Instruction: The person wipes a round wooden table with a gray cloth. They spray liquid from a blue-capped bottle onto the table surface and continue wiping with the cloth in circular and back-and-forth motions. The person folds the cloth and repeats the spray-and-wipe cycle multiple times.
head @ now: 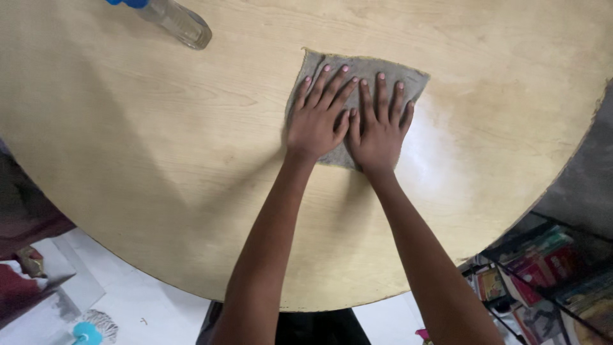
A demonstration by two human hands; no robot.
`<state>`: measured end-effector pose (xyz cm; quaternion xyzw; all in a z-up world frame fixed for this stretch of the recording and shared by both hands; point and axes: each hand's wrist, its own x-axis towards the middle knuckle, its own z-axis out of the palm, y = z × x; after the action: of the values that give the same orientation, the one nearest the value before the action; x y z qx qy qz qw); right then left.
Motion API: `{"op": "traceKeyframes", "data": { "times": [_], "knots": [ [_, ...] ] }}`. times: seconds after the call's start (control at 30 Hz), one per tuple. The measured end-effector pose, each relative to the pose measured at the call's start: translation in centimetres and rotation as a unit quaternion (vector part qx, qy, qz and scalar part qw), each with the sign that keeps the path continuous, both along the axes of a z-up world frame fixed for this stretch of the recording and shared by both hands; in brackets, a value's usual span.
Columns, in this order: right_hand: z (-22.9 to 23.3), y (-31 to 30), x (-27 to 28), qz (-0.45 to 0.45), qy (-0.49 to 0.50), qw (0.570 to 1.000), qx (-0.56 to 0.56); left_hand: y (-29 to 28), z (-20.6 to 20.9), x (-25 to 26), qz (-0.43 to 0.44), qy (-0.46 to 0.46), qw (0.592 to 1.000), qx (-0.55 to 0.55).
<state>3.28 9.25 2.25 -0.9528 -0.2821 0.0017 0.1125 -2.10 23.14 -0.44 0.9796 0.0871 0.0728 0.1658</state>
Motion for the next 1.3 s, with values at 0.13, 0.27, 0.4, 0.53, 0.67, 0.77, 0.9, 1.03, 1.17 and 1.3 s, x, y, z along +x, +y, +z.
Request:
{"op": "traceKeyframes", "data": {
  "times": [0.13, 0.27, 0.4, 0.53, 0.67, 0.77, 0.9, 1.03, 1.17, 1.3],
  "knots": [
    [-0.11, -0.08, -0.01, -0.001, 0.003, 1.000, 0.000, 0.03, 0.07, 0.01, 0.001, 0.005, 1.000, 0.002],
    [-0.08, -0.20, -0.08, 0.005, 0.003, 1.000, 0.010, 0.07, 0.18, -0.13, 0.000, -0.003, 1.000, 0.013],
    [0.03, -0.05, 0.10, 0.005, 0.000, 1.000, 0.008, 0.19, 0.51, -0.05, 0.001, 0.008, 1.000, 0.018],
    [0.06, -0.38, -0.20, 0.006, 0.008, 1.000, 0.006, -0.08, 0.35, -0.28, 0.001, 0.018, 0.999, 0.027],
    [0.23, -0.04, -0.10, 0.002, 0.014, 1.000, 0.009, 0.02, 0.33, 0.10, 0.006, 0.033, 0.999, 0.032],
    [0.14, -0.02, 0.00, -0.001, 0.013, 1.000, 0.003, -0.02, 0.20, 0.43, 0.007, 0.042, 0.998, 0.035],
    [0.19, 0.11, 0.06, -0.001, 0.017, 1.000, 0.001, 0.05, 0.38, 0.15, 0.005, 0.037, 0.999, 0.024],
    [0.23, 0.12, -0.06, -0.004, 0.018, 1.000, 0.000, 0.09, 0.67, 0.02, 0.003, 0.037, 0.999, 0.012],
    [0.16, 0.22, -0.09, -0.008, 0.014, 1.000, -0.002, 0.13, 0.97, 0.00, 0.001, 0.024, 1.000, -0.003],
    [-0.13, 0.18, 0.00, 0.000, -0.005, 1.000, 0.002, 0.34, 0.91, 0.15, -0.005, 0.026, 1.000, -0.008]
  ]
}}
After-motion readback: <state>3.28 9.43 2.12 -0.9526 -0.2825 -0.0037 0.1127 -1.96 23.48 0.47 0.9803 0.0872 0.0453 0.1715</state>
